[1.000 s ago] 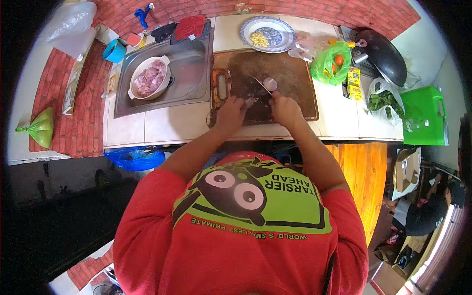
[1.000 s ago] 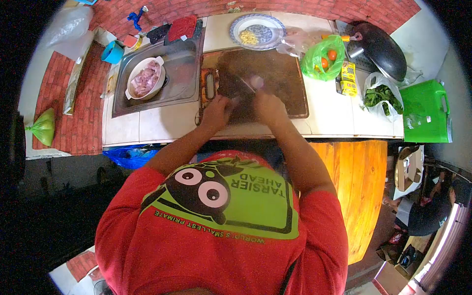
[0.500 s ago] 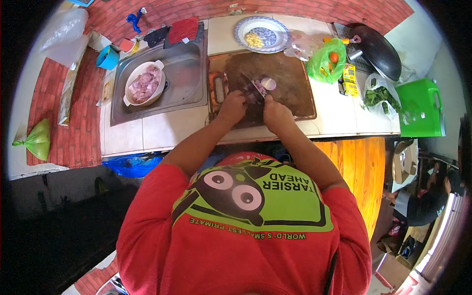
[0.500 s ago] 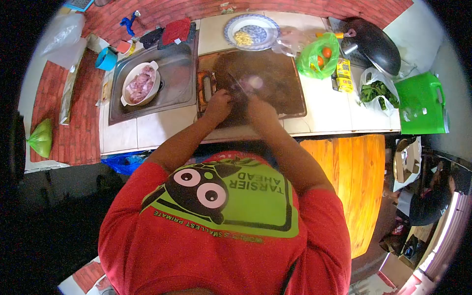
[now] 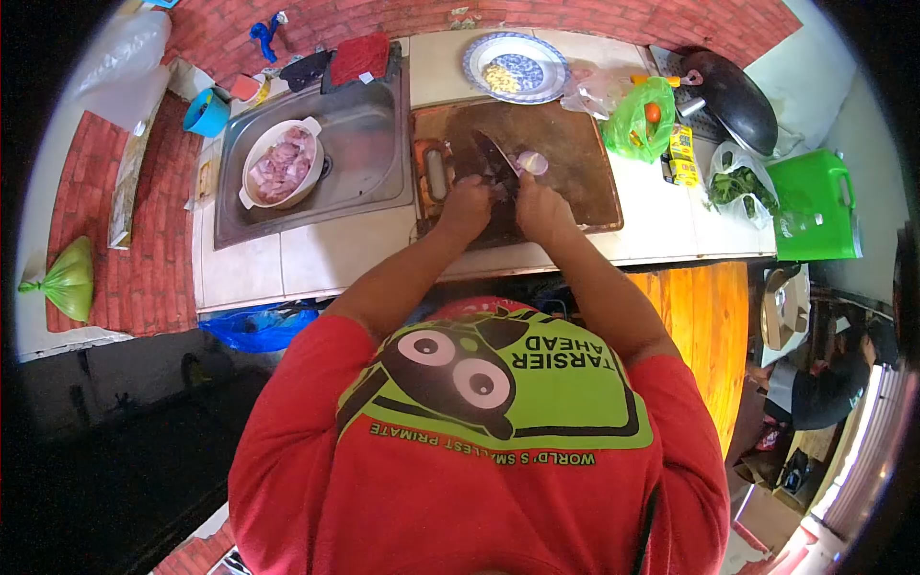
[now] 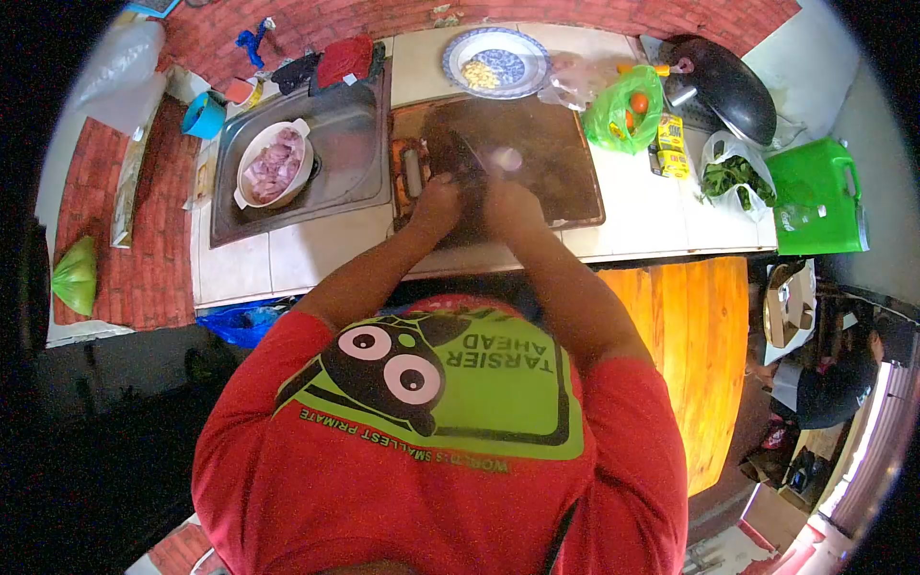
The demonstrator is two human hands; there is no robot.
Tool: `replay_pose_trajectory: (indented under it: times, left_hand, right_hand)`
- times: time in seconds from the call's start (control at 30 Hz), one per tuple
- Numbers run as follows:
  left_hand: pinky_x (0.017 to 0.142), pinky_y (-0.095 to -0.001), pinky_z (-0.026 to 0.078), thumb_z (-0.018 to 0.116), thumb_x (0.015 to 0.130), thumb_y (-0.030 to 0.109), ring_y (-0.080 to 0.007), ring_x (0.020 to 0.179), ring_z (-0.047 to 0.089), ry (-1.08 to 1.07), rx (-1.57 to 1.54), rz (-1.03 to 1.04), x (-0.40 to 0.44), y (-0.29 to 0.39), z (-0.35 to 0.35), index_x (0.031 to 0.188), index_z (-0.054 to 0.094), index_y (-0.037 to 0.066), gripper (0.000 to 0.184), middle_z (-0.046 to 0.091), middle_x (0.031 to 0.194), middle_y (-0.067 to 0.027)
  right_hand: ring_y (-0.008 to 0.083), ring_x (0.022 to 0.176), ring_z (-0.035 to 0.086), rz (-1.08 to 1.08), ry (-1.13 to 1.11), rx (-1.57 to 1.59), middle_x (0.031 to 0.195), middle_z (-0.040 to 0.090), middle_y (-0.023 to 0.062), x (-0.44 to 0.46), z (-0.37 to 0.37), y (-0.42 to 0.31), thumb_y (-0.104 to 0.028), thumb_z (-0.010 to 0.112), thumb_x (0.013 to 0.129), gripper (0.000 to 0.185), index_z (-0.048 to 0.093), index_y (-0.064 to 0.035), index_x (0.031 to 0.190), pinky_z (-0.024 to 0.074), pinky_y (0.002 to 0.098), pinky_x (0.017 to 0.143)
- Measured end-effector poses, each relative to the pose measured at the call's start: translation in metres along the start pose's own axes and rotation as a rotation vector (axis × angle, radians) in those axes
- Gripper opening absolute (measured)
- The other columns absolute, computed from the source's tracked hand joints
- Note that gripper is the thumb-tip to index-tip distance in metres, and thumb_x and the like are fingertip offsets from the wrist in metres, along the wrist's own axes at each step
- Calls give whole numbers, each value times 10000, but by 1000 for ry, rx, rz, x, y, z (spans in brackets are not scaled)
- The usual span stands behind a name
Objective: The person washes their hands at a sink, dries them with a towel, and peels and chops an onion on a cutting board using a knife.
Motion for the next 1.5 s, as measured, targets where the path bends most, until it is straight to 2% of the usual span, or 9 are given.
replay_pose_trajectory:
  times: [0.13, 0.27, 0.57, 0.83, 0.97, 1.07, 1.23, 1.47, 1.5]
  left_hand:
    - [792, -461, 466, 576, 719, 3, -391, 888, 562, 80, 6, 55, 1, -13, 13, 805, 649, -10, 114, 579, 874, -200]
    - [817, -454, 469, 561, 695, -18, -386, 914, 560, 3, -14, -25, 2, -9, 6, 792, 640, -21, 125, 584, 884, -198]
    - [806, -461, 470, 555, 668, -21, -394, 903, 564, 143, -131, 130, -2, -9, 0, 775, 629, -37, 131, 570, 866, -217]
    - [789, -474, 467, 563, 672, -15, -407, 883, 560, 111, -40, 27, -3, -21, 13, 762, 634, -30, 116, 563, 868, -225]
    - [789, -474, 467, 566, 679, -8, -401, 874, 563, 92, -70, 103, 4, -27, 15, 770, 636, -21, 115, 568, 867, -216]
    - [786, -471, 470, 573, 672, -13, -399, 863, 565, -10, -49, 65, -2, -28, 15, 796, 637, -14, 140, 571, 864, -209]
    - [765, -465, 474, 588, 650, -19, -398, 852, 568, 136, -124, -19, 1, -13, -7, 776, 625, -8, 131, 571, 837, -205]
    - [754, -473, 473, 573, 663, -7, -401, 809, 569, 89, -24, 38, 2, -16, -10, 749, 604, -2, 92, 579, 809, -207]
    - [745, -475, 472, 578, 662, 0, -399, 801, 572, 64, -52, -30, 4, -18, -11, 750, 605, 0, 92, 583, 800, -204]
  right_hand:
    - [459, 802, 631, 38, 29, 66, 820, 626, 311, -9, -15, -13, -106, 405, 879, 199, 458, 19, 1024, 497, 552, 713]
    - [469, 802, 626, 58, 37, 62, 822, 621, 318, 3, 14, 8, -123, 388, 887, 205, 474, 10, 1018, 490, 564, 714]
    - [469, 804, 625, 70, 43, 37, 829, 625, 311, -2, 18, -5, -124, 369, 894, 238, 472, 19, 1054, 494, 553, 725]
    - [467, 806, 628, 105, -1, 45, 837, 629, 306, -16, 11, -13, -124, 387, 890, 223, 458, 7, 1057, 496, 549, 725]
    - [470, 807, 627, 89, 36, 25, 825, 630, 304, -18, -4, -19, -115, 407, 883, 190, 445, 4, 1027, 493, 553, 724]
    - [471, 806, 626, 116, 12, 52, 819, 629, 306, -22, 5, -18, -125, 409, 889, 200, 442, 8, 1034, 494, 554, 724]
    - [469, 800, 627, 42, 54, 2, 804, 627, 308, -14, 9, -14, -147, 405, 902, 223, 444, 12, 1053, 496, 552, 720]
    - [473, 776, 625, 96, 48, 32, 799, 626, 307, -21, 13, -12, -141, 400, 902, 207, 453, -2, 1045, 499, 550, 714]
    - [475, 771, 624, 82, 69, 24, 797, 627, 304, -20, 8, -15, -141, 401, 900, 203, 455, -6, 1041, 499, 548, 709]
Point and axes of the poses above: each hand's wrist, its own x-axis towards the middle knuckle, its own z-axis out of the palm, y = z × x, the point moved 4 cm from there along x, towards the middle knuckle
